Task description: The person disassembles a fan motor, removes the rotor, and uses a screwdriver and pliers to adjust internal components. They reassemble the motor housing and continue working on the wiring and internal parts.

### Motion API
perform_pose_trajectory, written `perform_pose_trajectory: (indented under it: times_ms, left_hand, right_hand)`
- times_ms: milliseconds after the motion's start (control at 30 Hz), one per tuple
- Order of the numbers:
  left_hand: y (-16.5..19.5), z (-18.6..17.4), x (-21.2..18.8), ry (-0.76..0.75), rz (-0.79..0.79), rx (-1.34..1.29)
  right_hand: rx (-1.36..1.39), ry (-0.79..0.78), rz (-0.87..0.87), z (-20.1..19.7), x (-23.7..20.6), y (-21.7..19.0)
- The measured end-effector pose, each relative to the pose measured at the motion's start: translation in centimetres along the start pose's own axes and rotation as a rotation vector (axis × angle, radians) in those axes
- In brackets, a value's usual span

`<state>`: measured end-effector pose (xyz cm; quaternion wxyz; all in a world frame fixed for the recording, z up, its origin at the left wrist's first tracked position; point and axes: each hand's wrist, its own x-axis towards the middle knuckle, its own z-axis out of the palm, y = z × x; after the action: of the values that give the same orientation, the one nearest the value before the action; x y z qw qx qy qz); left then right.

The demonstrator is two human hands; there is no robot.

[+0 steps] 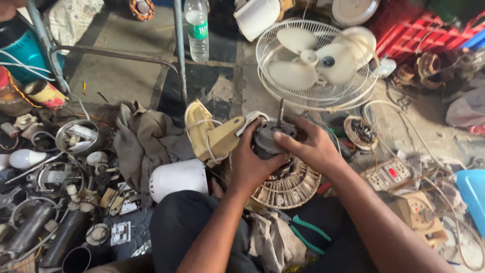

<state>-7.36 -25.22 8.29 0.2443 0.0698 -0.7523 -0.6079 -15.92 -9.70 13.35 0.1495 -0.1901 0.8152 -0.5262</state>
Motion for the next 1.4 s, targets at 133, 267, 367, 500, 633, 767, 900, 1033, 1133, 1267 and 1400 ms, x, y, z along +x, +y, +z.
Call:
perform_pose_trajectory:
  times_ms: [133,267,367,500,633,767,900,1033,1133,1267,1400]
  left_hand:
    - [0.4,-1.8,0.2,0.028,-0.072,-0.242]
    - [0.3,-2.4,0.2,0.055,-0.018,-0.187]
    - [0.2,-2.1,0.0,0.049,-0.034,-0.11]
    - [0.0,-1.6,-0.4,0.051,-0.041,-0.049]
    - [-0.8,-1.2,-0.8,0.074,0.128,0.09]
    - [-2.2,-0.4,-0.8,0.093,0.294,0.17]
    - [-3.2,0.5,-1.1,0.064,0.243,0.106]
    - [-3.8,0.6,0.0,0.016,0.053,-0.327]
    - [-4.3,-0.9,1.2,-0.019,-0.025,-0.561]
    - [-4.1,-2.1,2.3,0.03,-0.01,-0.544]
    - [-2.9,-3.0,2.1,0.11,0.054,-0.375]
  right_hand:
    - [0.096,0.056,-0.036,-1.0,-0.1,-0.8]
    - [0.257,0.11,-0.003,-1.0,0.1,-0.6]
    - [0.23,0.086,-0.052,-0.7,1.0,-1.0]
    - [0.236,-0.009,-0.102,0.4,2.7,-2.4]
    - [0.207,0.079,-0.089,2.3,2.3,-3.0]
    - [0.041,0.144,-0.162,2.5,1.2,-2.7]
    - [0.036,0.031,-0.186,0.3,1.4,-1.7]
    - [-0.067,0.187,-0.301,-3.0,0.6,0.1]
    - [-0.49,0.374,-0.022,-3.5,-3.2,2.4]
    - [-0.634,0.017,-0.392,2.2,-13.4,7.9]
    - [-1.193,-0.124,-0.195,4.6,-17.1,14.2]
